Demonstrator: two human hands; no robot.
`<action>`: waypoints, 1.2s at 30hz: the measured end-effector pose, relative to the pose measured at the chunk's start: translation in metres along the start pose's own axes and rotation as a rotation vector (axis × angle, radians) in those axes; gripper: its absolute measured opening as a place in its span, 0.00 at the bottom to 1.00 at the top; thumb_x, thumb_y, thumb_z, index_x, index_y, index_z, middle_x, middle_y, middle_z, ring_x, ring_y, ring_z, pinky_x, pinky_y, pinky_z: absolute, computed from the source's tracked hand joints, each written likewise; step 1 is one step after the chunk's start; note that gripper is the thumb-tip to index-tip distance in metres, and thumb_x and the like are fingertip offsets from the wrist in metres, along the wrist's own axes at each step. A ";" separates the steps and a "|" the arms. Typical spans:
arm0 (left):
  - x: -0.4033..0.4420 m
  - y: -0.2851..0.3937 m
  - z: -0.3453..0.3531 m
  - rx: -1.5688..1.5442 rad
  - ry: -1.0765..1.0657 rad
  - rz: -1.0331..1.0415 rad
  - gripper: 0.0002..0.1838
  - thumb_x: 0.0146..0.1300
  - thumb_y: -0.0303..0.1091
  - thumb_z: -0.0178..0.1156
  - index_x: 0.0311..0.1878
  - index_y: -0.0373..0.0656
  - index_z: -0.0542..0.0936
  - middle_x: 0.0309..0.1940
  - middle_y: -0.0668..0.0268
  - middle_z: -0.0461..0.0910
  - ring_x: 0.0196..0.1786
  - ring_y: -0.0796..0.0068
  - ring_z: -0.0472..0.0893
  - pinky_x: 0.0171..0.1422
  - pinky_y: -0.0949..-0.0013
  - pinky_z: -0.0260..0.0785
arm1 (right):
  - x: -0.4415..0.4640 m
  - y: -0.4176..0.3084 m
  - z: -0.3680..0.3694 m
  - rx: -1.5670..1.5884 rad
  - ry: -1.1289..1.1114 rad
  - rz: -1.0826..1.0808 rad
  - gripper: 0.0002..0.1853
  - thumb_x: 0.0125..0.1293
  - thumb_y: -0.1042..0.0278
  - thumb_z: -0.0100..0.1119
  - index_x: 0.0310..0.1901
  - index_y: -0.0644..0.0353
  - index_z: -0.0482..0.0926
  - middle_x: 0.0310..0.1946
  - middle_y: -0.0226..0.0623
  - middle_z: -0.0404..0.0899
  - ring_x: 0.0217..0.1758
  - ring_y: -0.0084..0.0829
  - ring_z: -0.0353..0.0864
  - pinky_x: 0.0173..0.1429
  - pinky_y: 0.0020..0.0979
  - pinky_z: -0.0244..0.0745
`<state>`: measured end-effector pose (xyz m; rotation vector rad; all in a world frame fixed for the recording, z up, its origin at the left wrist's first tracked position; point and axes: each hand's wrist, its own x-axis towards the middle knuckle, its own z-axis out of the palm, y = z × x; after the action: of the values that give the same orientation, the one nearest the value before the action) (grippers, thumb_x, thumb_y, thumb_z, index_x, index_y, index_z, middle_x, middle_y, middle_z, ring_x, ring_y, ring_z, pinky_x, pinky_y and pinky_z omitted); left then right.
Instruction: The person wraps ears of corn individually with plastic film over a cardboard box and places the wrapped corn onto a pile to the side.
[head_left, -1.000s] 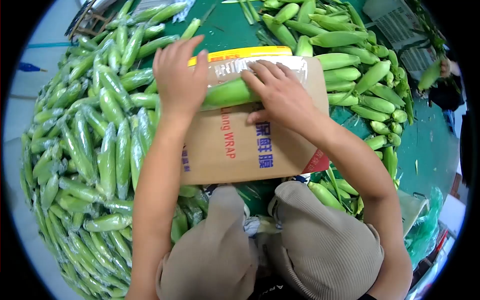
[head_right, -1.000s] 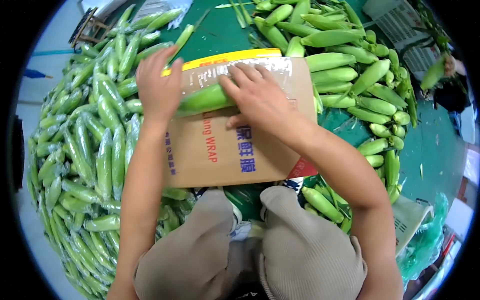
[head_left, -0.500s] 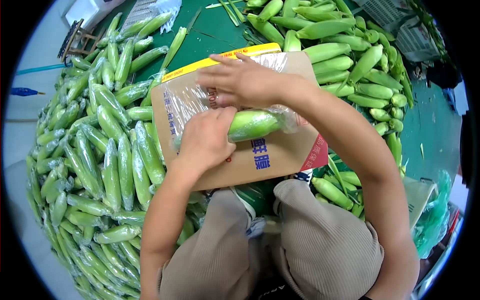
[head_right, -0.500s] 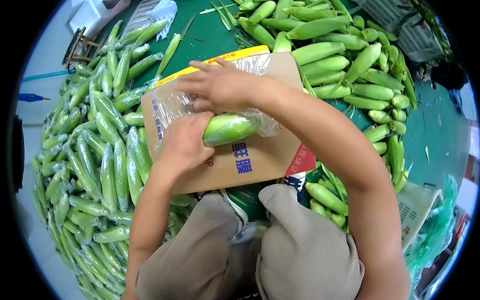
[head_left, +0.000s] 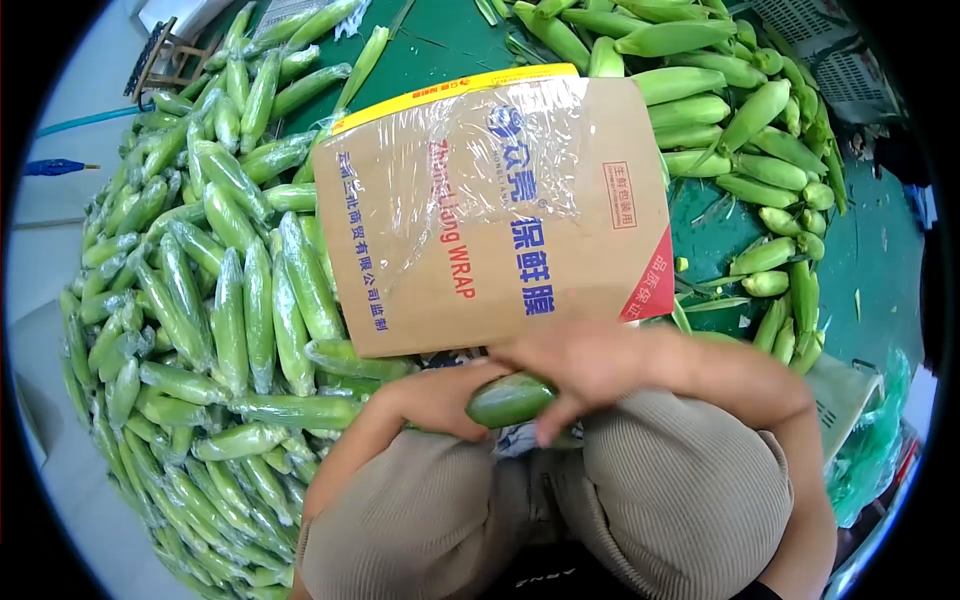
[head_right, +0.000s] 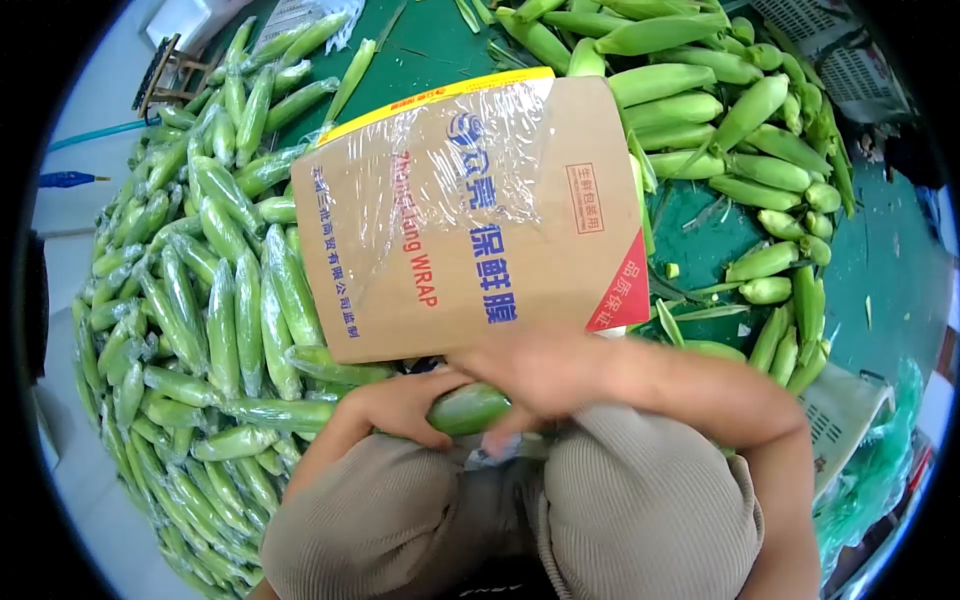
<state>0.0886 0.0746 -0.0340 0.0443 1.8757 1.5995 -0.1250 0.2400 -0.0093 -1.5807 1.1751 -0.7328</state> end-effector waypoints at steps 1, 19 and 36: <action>-0.007 -0.004 -0.004 -0.052 -0.102 -0.096 0.48 0.51 0.38 0.79 0.77 0.40 0.70 0.67 0.52 0.78 0.70 0.56 0.77 0.76 0.60 0.68 | -0.015 -0.007 0.014 0.021 -0.329 0.312 0.51 0.59 0.41 0.79 0.77 0.57 0.63 0.58 0.55 0.81 0.65 0.56 0.81 0.66 0.50 0.76; -0.083 -0.032 0.018 0.650 1.180 -0.135 0.09 0.73 0.32 0.65 0.48 0.37 0.81 0.52 0.53 0.84 0.57 0.53 0.82 0.67 0.49 0.72 | -0.097 0.072 -0.065 0.642 0.777 0.454 0.18 0.74 0.65 0.66 0.60 0.63 0.80 0.46 0.36 0.86 0.51 0.26 0.85 0.57 0.31 0.81; 0.045 -0.002 -0.059 1.073 0.844 -0.141 0.40 0.65 0.58 0.68 0.78 0.52 0.73 0.85 0.57 0.59 0.86 0.49 0.56 0.86 0.33 0.43 | -0.094 0.061 -0.073 0.024 1.292 0.184 0.36 0.69 0.61 0.69 0.76 0.62 0.67 0.63 0.46 0.80 0.64 0.39 0.82 0.71 0.39 0.76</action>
<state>0.0247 0.0425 -0.0541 -0.3363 3.0898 0.3225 -0.2416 0.3001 -0.0354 -0.8376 2.1331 -1.7247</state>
